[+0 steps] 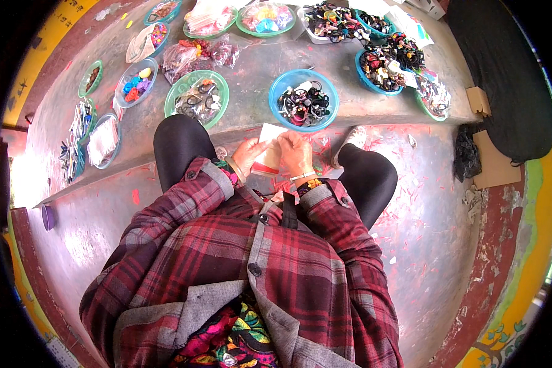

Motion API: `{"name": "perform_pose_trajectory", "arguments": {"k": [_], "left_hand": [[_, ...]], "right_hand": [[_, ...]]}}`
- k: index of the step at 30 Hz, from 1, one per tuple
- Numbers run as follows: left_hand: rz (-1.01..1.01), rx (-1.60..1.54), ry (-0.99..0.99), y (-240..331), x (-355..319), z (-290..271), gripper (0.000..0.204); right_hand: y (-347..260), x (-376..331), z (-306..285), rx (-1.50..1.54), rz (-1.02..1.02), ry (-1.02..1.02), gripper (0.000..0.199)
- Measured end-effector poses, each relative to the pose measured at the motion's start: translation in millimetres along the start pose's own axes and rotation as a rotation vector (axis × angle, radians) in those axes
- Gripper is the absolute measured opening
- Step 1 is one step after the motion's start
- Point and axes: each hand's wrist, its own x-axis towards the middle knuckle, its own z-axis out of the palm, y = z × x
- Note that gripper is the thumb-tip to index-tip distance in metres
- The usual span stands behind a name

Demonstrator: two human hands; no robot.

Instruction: The person sits on the floor and repeatedly picks up small hair accessories from a blue bowl, places them into clear plastic bags, and sets the packaged items aside. The workspace includes several bowls of colorful hair accessories and a stack of plastic bags.

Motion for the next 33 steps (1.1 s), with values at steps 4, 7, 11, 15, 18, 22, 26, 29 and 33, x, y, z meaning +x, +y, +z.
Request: {"name": "perform_pose_trajectory", "arguments": {"k": [4, 7, 11, 15, 18, 22, 26, 29, 33], "left_hand": [[-0.007, 0.029, -0.032, 7, -2, 8, 0.024], [0.023, 0.089, -0.100, 13, -4, 12, 0.024], [0.038, 0.084, -0.114, 11, -4, 10, 0.025], [0.043, 0.072, -0.125, 19, -7, 16, 0.023], [0.028, 0.071, -0.117, 16, -7, 12, 0.022], [0.008, 0.063, -0.122, 15, -6, 9, 0.021], [-0.026, 0.084, -0.109, 11, -4, 3, 0.025], [-0.028, 0.058, -0.113, 7, -2, 1, 0.022], [-0.075, 0.053, -0.026, 10, -4, 1, 0.022]], "right_hand": [[1, 0, 1, 0.130, 0.000, 0.037, 0.009], [1, 0, 1, 0.138, 0.004, 0.050, 0.009], [-11, 0, 0, 0.154, 0.088, 0.069, 0.008], [-11, 0, -3, 0.310, 0.174, 0.067, 0.007], [-18, -1, -4, 0.438, 0.246, 0.081, 0.007], [-17, 2, -8, 0.490, 0.321, 0.068, 0.007], [-19, 2, -12, 0.516, 0.375, 0.059, 0.010], [-11, 8, -15, 0.496, 0.332, 0.160, 0.008], [-7, 20, -31, 0.582, 0.303, 0.331, 0.010]]}}
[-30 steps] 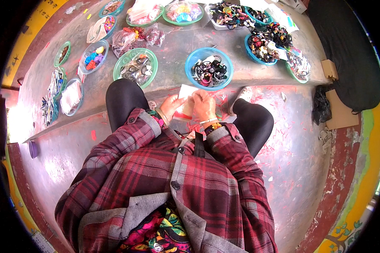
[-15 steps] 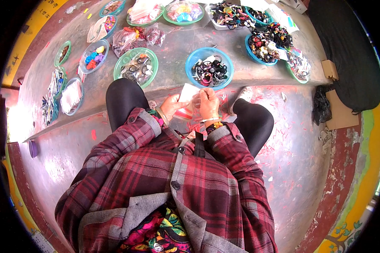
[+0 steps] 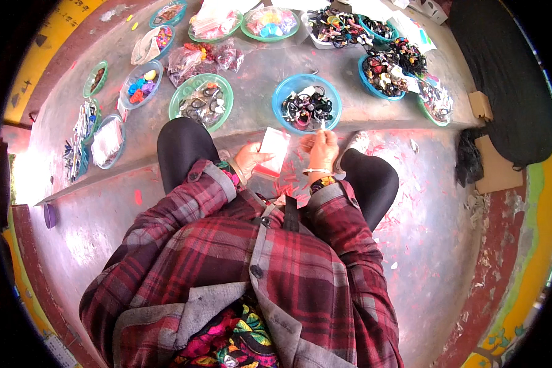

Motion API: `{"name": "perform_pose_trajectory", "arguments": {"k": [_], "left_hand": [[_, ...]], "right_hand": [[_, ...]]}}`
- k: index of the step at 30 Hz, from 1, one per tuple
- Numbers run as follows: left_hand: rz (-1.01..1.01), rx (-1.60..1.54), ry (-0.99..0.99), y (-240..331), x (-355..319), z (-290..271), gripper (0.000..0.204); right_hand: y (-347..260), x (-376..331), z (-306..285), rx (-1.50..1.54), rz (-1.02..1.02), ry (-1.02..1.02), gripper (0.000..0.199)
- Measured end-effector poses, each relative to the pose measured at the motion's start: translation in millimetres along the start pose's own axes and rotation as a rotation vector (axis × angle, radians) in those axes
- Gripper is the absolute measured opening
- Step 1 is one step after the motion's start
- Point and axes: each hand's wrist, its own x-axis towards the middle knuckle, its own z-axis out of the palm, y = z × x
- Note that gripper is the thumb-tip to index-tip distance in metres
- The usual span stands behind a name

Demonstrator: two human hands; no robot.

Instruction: The person sits on the floor and repeatedly picks up small hair accessories from a blue bowl, places them into clear plastic bags, and sets the packaged items aside. The workspace includes several bowls of colorful hair accessories and a stack of plastic bags.

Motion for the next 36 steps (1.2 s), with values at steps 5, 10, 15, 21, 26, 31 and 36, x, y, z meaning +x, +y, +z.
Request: {"name": "perform_pose_trajectory", "arguments": {"k": [5, 10, 15, 21, 26, 31, 36], "left_hand": [[-0.128, -0.092, 0.384, -14, 21, -31, 0.020], [-0.186, 0.169, 0.731, -12, 55, -46, 0.021], [0.042, 0.102, 0.691, -9, 89, -73, 0.028], [0.334, 0.469, 1.093, -53, 109, -123, 0.029], [-0.052, -0.178, 0.416, -6, 71, -25, 0.039], [-0.028, -0.151, 0.111, 19, 32, 27, 0.033], [0.034, 0.007, 0.214, 18, 24, 23, 0.020]], "right_hand": [[-1, 7, -5, 0.050, 0.016, 0.049, 0.012], [9, 5, -7, -0.008, 0.066, 0.017, 0.012], [16, 10, -5, 0.009, 0.130, 0.007, 0.011], [18, 7, 1, 0.147, 0.178, -0.079, 0.010], [11, 11, -6, 0.280, 0.198, -0.088, 0.009], [6, 2, 4, 0.354, 0.195, -0.113, 0.009], [6, -4, 6, 0.272, 0.257, -0.201, 0.005]]}}
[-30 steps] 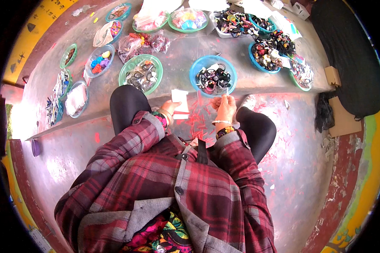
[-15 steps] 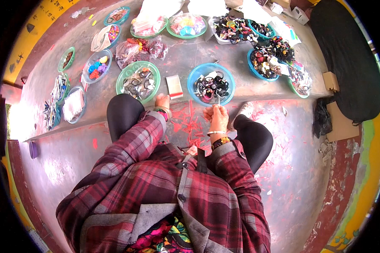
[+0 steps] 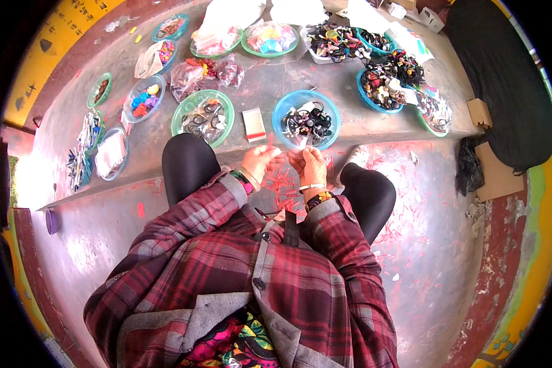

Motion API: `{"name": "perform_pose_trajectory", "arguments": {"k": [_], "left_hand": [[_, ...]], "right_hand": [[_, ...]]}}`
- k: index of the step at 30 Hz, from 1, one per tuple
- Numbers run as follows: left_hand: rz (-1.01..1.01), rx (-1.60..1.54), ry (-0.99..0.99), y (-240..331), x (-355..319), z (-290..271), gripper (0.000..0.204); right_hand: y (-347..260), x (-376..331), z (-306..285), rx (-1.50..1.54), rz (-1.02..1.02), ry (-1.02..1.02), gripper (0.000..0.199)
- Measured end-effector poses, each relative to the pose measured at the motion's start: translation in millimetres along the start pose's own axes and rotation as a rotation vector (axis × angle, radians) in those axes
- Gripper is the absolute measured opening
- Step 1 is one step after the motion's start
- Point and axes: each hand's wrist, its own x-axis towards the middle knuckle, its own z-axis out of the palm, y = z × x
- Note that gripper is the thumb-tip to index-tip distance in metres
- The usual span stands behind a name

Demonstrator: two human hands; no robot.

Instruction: The person sits on the floor and repeatedly picks up small hair accessories from a blue bowl, places them into clear plastic bags, and sets the packaged items aside. The workspace includes several bowls of colorful hair accessories and a stack of plastic bags.

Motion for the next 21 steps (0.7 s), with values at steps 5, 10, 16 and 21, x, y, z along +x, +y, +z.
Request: {"name": "perform_pose_trajectory", "arguments": {"k": [5, 10, 16, 21], "left_hand": [[0.047, 0.166, 0.004, 22, -3, -20, 0.016], [-0.039, 0.417, -0.246, 32, -17, -31, 0.020], [-0.085, 0.518, -0.350, 22, -14, -32, 0.019], [-0.132, 0.247, -0.227, 16, -5, -35, 0.016]], "right_hand": [[-3, -2, -6, -0.439, 0.063, 0.057, 0.012], [-9, -3, 0, -0.603, -0.082, -0.228, 0.033], [5, -4, -10, -0.648, 0.105, -0.450, 0.009], [10, -3, -13, -0.650, 0.153, -0.303, 0.015]]}}
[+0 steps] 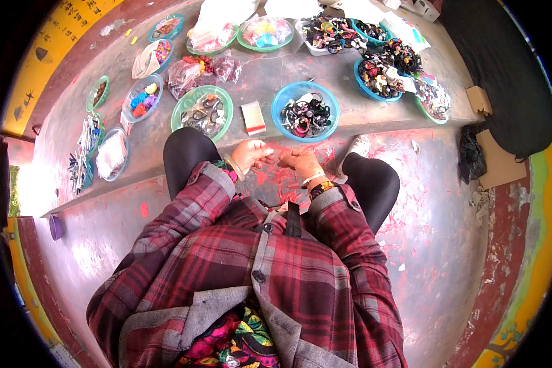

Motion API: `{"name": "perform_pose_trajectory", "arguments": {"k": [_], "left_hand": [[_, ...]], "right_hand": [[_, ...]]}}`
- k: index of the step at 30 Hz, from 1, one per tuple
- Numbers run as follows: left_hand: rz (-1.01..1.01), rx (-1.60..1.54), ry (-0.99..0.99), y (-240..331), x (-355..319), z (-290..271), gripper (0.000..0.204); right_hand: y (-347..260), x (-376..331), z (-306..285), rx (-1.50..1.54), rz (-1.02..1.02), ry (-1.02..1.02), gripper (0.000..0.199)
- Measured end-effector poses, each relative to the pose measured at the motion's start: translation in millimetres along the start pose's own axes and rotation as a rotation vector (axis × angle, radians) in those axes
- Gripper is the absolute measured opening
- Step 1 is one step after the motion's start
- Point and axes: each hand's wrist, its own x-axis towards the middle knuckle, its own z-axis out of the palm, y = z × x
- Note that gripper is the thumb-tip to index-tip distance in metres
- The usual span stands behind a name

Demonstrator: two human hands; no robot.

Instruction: The person sits on the floor and repeatedly picks up small hair accessories from a blue bowl, places them into clear plastic bags, and sets the packaged items aside. The workspace includes several bowls of colorful hair accessories and a stack of plastic bags.

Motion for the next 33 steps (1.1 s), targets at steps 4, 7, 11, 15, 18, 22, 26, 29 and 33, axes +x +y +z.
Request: {"name": "perform_pose_trajectory", "arguments": {"k": [4, 7, 11, 15, 18, 22, 26, 29, 33], "left_hand": [[0.007, -0.105, 0.037, -2, 2, 3, 0.014], [0.036, -0.127, 0.071, -1, 2, 0, 0.015], [0.031, -0.198, 0.142, 1, 4, -3, 0.016], [-0.017, -0.195, 0.082, 5, 0, 2, 0.020], [-0.077, -0.096, 0.043, 2, -2, 5, 0.021], [-0.082, 0.009, 0.047, 2, -3, 8, 0.020], [-0.056, 0.042, 0.057, -1, -1, 6, 0.019], [-0.056, -0.001, 0.040, 0, -2, 6, 0.019], [-0.055, -0.051, 0.002, -4, 0, 3, 0.019]], "right_hand": [[-2, -4, 5, 0.037, 0.008, 0.045, 0.018], [0, -1, 1, -0.055, 0.024, -0.030, 0.018], [-6, -7, 9, -0.010, 0.057, -0.064, 0.018], [-1, 0, 5, -0.016, 0.022, 0.031, 0.016], [-5, -2, 8, 0.018, -0.002, 0.082, 0.015], [-2, 0, 6, -0.023, -0.054, 0.103, 0.014], [-3, 1, 7, -0.064, -0.097, 0.128, 0.013], [-4, 0, 8, -0.067, -0.101, 0.139, 0.011], [-8, -2, 9, -0.067, -0.102, 0.136, 0.009]]}}
